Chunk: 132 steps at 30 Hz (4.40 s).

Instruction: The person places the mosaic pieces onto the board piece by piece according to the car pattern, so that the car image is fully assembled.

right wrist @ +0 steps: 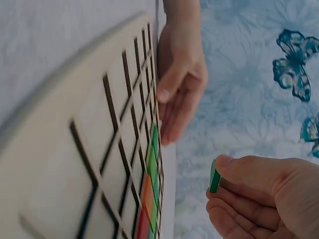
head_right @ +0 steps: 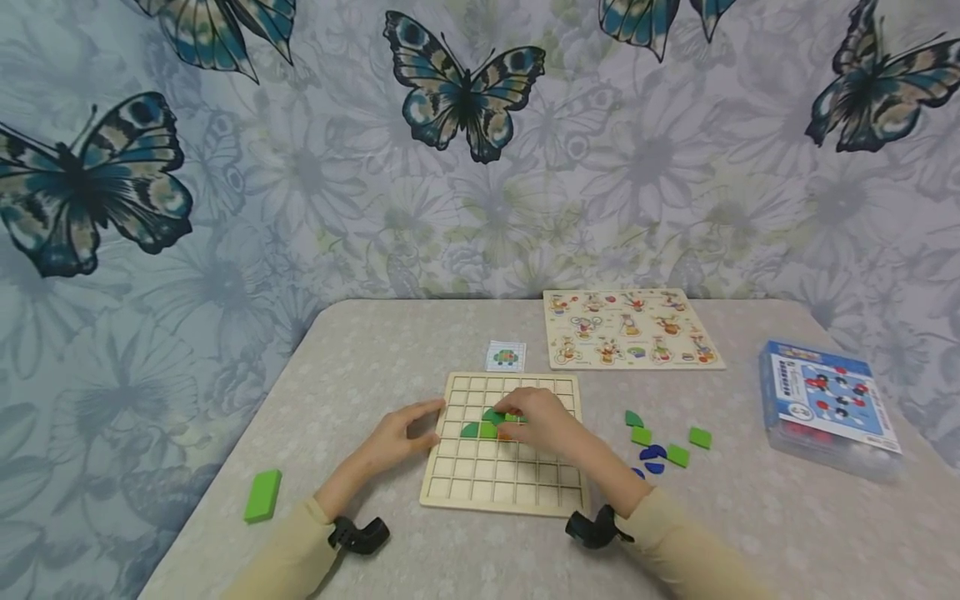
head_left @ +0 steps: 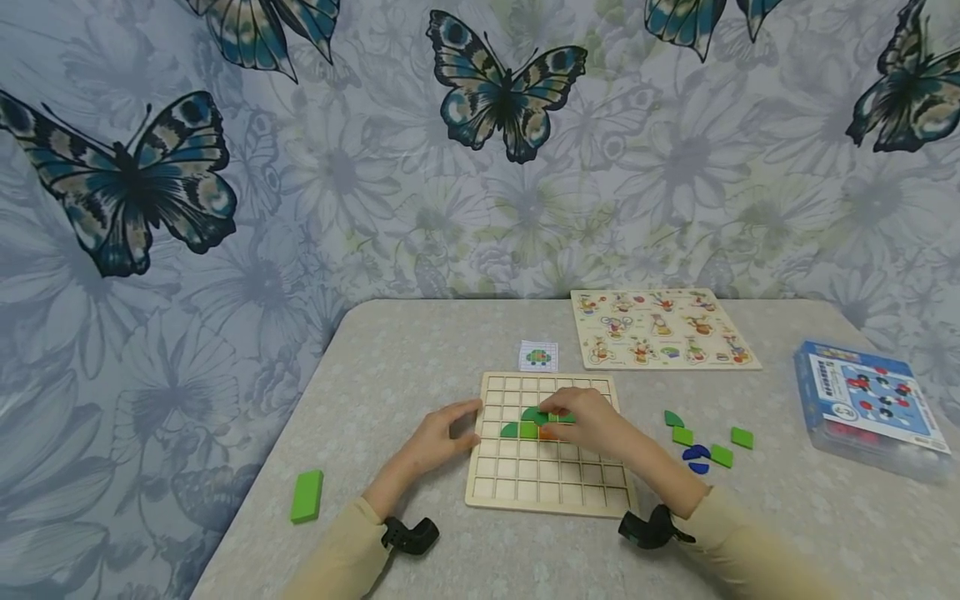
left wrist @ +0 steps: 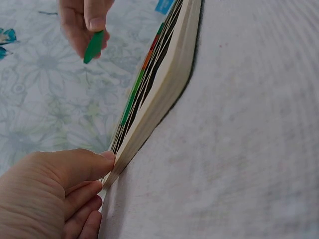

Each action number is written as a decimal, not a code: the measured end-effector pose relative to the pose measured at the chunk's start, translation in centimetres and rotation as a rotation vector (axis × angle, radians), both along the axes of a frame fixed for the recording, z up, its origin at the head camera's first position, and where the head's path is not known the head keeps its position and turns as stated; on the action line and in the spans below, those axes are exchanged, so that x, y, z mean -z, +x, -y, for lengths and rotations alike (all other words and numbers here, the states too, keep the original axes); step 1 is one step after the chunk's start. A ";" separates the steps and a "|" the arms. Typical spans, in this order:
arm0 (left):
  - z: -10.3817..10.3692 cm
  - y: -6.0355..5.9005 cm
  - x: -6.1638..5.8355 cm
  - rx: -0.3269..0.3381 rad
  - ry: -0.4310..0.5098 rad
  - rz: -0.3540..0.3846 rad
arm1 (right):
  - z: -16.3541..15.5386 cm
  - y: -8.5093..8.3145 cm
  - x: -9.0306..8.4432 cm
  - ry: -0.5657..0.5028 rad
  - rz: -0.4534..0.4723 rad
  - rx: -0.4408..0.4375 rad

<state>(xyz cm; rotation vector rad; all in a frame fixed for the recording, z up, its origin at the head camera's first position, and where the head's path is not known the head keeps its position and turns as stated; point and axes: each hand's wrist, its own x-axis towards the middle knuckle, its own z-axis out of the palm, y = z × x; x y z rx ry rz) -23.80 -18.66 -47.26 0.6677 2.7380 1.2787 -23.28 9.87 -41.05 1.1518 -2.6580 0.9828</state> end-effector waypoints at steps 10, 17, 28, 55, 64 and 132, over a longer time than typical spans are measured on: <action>0.1 0.0 -0.2 0.028 0.021 0.003 | 3.9 0.7 1.4 0.079 -0.018 -0.059; 0.0 0.1 -0.3 0.017 0.023 0.024 | 4.4 1.1 2.7 0.143 -0.102 -0.031; 0.2 0.1 -0.2 0.036 0.031 -0.004 | 4.8 1.2 3.5 0.124 -0.178 -0.058; -0.3 -0.3 -0.1 0.038 0.029 -0.030 | -5.9 1.1 0.4 0.095 -0.108 0.195; 0.2 0.0 -0.1 0.024 0.006 -0.037 | -15.4 1.5 0.4 0.147 -0.035 0.420; -0.2 0.0 0.0 0.017 0.003 -0.020 | 1.9 1.3 2.4 0.081 0.000 0.014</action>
